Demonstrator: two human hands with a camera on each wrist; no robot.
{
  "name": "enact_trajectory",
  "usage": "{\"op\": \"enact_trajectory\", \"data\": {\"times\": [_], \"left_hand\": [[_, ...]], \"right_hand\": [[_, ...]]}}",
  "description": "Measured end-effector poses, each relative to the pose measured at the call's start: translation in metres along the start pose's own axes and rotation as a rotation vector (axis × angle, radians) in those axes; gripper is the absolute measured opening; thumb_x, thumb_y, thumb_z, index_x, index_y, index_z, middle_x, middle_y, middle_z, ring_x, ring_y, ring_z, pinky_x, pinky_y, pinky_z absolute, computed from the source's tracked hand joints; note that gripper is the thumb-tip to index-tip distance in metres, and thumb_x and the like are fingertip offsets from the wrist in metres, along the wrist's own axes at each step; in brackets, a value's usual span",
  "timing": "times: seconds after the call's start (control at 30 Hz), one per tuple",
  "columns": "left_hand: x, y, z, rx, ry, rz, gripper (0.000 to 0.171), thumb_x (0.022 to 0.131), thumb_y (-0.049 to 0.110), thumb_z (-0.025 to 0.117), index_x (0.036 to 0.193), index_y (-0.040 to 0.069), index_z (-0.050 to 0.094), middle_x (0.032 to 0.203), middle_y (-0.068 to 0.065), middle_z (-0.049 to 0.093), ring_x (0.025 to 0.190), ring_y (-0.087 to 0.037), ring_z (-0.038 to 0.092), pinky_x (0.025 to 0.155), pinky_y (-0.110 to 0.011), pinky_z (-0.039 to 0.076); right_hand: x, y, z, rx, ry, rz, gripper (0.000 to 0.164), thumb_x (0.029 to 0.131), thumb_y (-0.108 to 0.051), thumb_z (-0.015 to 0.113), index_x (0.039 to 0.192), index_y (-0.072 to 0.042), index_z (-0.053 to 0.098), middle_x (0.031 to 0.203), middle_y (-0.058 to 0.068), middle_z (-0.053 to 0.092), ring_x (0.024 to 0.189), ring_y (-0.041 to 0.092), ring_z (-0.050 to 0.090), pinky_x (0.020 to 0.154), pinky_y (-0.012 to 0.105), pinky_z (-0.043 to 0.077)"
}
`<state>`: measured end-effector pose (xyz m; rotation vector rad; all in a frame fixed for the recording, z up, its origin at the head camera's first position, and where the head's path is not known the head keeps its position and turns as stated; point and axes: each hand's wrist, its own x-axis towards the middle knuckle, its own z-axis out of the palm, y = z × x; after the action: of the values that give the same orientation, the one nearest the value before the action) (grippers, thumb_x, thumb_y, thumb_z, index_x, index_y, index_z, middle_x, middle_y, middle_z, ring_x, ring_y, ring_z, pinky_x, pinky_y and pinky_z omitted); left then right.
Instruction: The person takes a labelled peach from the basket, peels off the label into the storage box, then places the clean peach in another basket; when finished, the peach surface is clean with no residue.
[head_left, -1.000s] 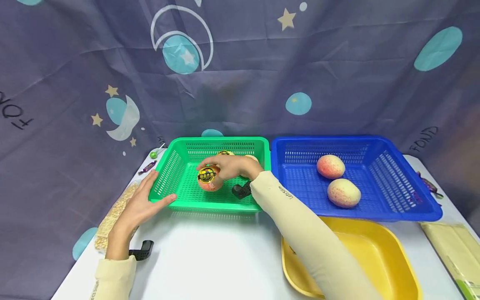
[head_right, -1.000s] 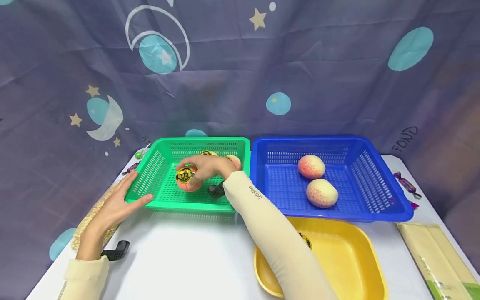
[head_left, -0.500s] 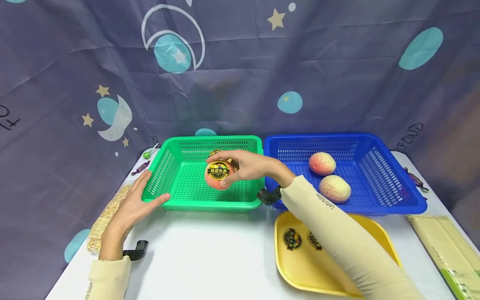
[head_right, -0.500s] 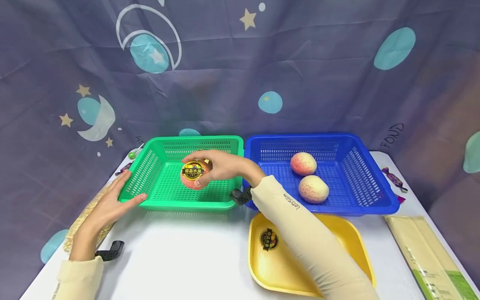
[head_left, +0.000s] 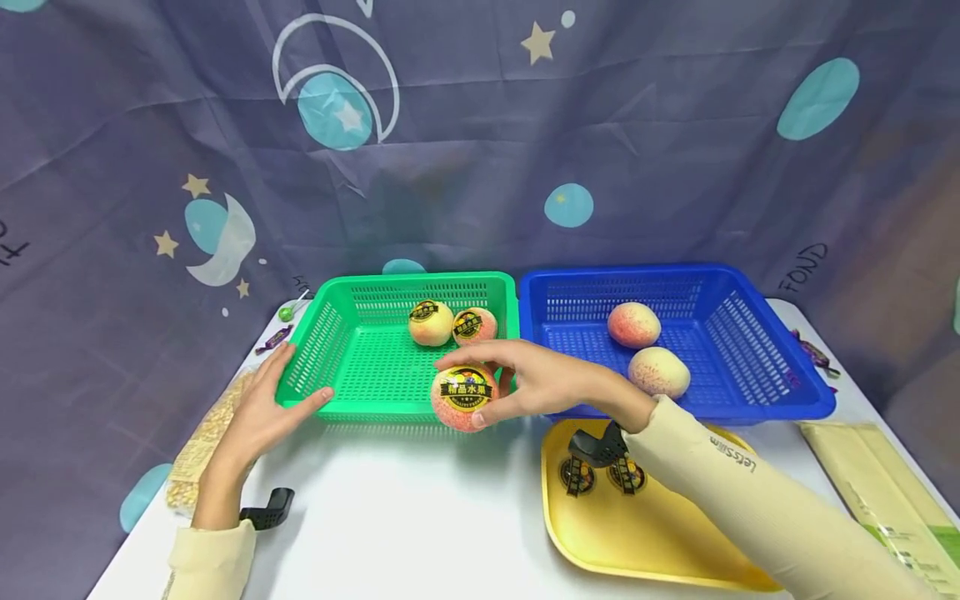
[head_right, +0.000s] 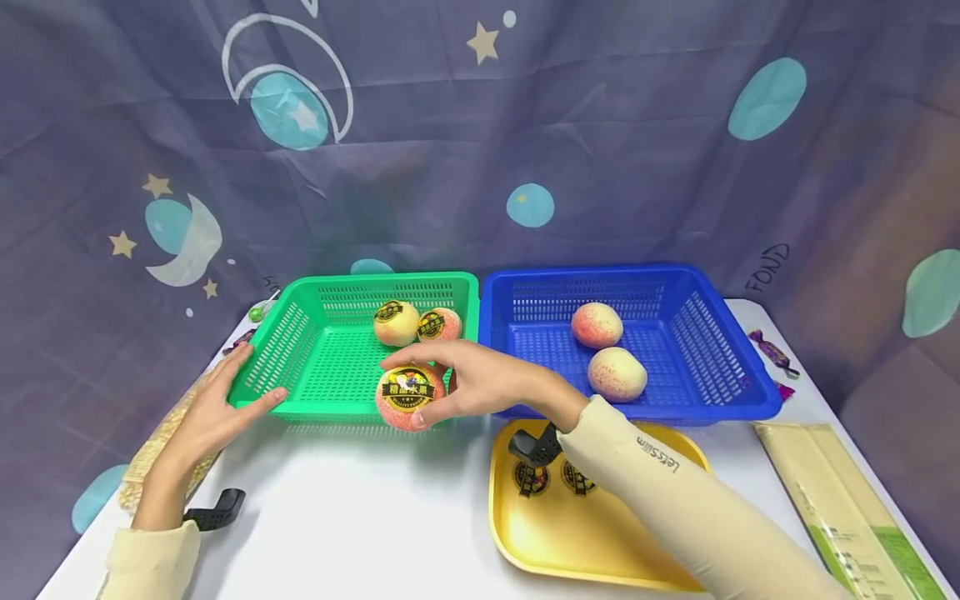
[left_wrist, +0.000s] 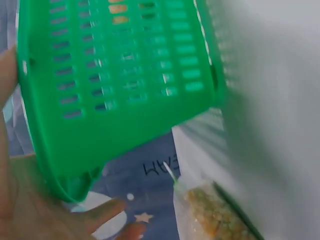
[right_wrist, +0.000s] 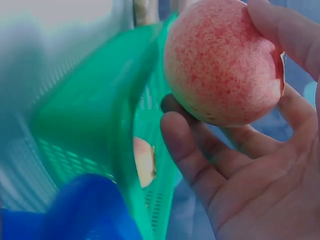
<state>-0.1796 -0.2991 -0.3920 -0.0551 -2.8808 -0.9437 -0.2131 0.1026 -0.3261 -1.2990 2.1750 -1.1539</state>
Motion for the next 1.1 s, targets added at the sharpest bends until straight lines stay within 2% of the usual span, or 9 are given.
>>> {"op": "enact_trajectory", "data": {"times": [0.1, 0.23, 0.33, 0.4, 0.53, 0.73, 0.83, 0.93, 1.1], "left_hand": [[-0.004, 0.005, 0.005, -0.024, 0.131, 0.088, 0.088, 0.086, 0.041, 0.079, 0.158, 0.015, 0.037, 0.168, -0.015, 0.025, 0.153, -0.051, 0.013, 0.109, -0.082, 0.005], [-0.007, 0.017, 0.014, -0.092, 0.306, 0.271, 0.068, 0.079, 0.018, 0.087, 0.141, 0.012, 0.06, 0.154, -0.017, 0.047, 0.147, -0.045, 0.027, 0.112, -0.072, 0.012], [-0.01, 0.031, 0.02, -0.162, 0.366, 0.395, 0.057, 0.074, 0.005, 0.087, 0.128, 0.008, 0.069, 0.139, -0.017, 0.059, 0.136, -0.034, 0.04, 0.112, -0.054, 0.023], [-0.014, 0.042, 0.022, -0.203, 0.357, 0.45, 0.051, 0.072, 0.001, 0.087, 0.121, 0.008, 0.073, 0.131, -0.015, 0.064, 0.128, -0.024, 0.045, 0.108, -0.04, 0.028], [-0.024, 0.062, 0.029, -0.249, 0.254, 0.532, 0.045, 0.072, 0.002, 0.089, 0.114, 0.013, 0.075, 0.119, -0.006, 0.069, 0.118, -0.01, 0.051, 0.101, -0.025, 0.036], [-0.04, 0.079, 0.044, -0.3, -0.04, 0.609, 0.033, 0.08, 0.012, 0.087, 0.109, 0.022, 0.075, 0.1, 0.008, 0.072, 0.094, -0.006, 0.063, 0.081, -0.026, 0.049], [-0.045, 0.081, 0.055, -0.29, -0.234, 0.563, 0.027, 0.085, 0.024, 0.084, 0.109, 0.027, 0.074, 0.091, 0.007, 0.071, 0.082, -0.009, 0.064, 0.075, -0.028, 0.051], [-0.048, 0.082, 0.069, -0.229, -0.388, 0.471, 0.035, 0.085, 0.037, 0.083, 0.115, 0.023, 0.072, 0.096, 0.002, 0.072, 0.086, -0.016, 0.066, 0.078, -0.032, 0.053], [-0.047, 0.085, 0.094, -0.19, -0.488, 0.366, 0.065, 0.081, 0.047, 0.084, 0.134, 0.015, 0.063, 0.124, -0.001, 0.068, 0.105, -0.021, 0.065, 0.09, -0.039, 0.054]], "right_hand": [[-0.01, -0.005, 0.006, -0.001, -0.025, -0.012, 0.066, 0.088, -0.023, 0.081, 0.147, -0.021, 0.053, 0.137, -0.006, 0.061, 0.1, 0.011, 0.058, 0.08, 0.032, 0.057], [-0.022, -0.011, 0.013, -0.024, -0.071, -0.026, 0.066, 0.09, -0.025, 0.079, 0.149, -0.022, 0.051, 0.135, -0.009, 0.059, 0.105, 0.009, 0.057, 0.082, 0.03, 0.055], [-0.027, -0.014, 0.019, -0.031, -0.114, -0.042, 0.065, 0.092, -0.025, 0.077, 0.15, -0.023, 0.048, 0.134, -0.009, 0.058, 0.107, 0.008, 0.056, 0.083, 0.027, 0.055], [-0.03, -0.015, 0.023, -0.035, -0.146, -0.055, 0.065, 0.093, -0.024, 0.076, 0.151, -0.023, 0.047, 0.134, -0.008, 0.058, 0.105, 0.006, 0.055, 0.083, 0.027, 0.055], [-0.035, -0.011, 0.033, -0.034, -0.196, -0.053, 0.064, 0.094, -0.022, 0.074, 0.151, -0.021, 0.046, 0.135, -0.003, 0.058, 0.103, 0.005, 0.054, 0.083, 0.029, 0.056], [-0.039, 0.004, 0.05, -0.152, -0.232, 0.037, 0.062, 0.092, -0.02, 0.076, 0.148, -0.019, 0.05, 0.138, -0.004, 0.059, 0.115, 0.006, 0.054, 0.099, 0.026, 0.05], [-0.039, 0.013, 0.057, -0.236, -0.218, 0.092, 0.06, 0.09, -0.018, 0.077, 0.145, -0.016, 0.052, 0.135, -0.004, 0.06, 0.118, 0.007, 0.055, 0.104, 0.029, 0.048], [-0.038, 0.02, 0.062, -0.271, -0.188, 0.151, 0.06, 0.09, -0.018, 0.077, 0.145, -0.017, 0.053, 0.134, -0.004, 0.061, 0.118, 0.008, 0.056, 0.103, 0.03, 0.049], [-0.035, 0.026, 0.068, -0.272, -0.137, 0.188, 0.06, 0.091, -0.02, 0.077, 0.146, -0.019, 0.052, 0.134, -0.005, 0.062, 0.118, 0.01, 0.057, 0.101, 0.032, 0.049]]}}
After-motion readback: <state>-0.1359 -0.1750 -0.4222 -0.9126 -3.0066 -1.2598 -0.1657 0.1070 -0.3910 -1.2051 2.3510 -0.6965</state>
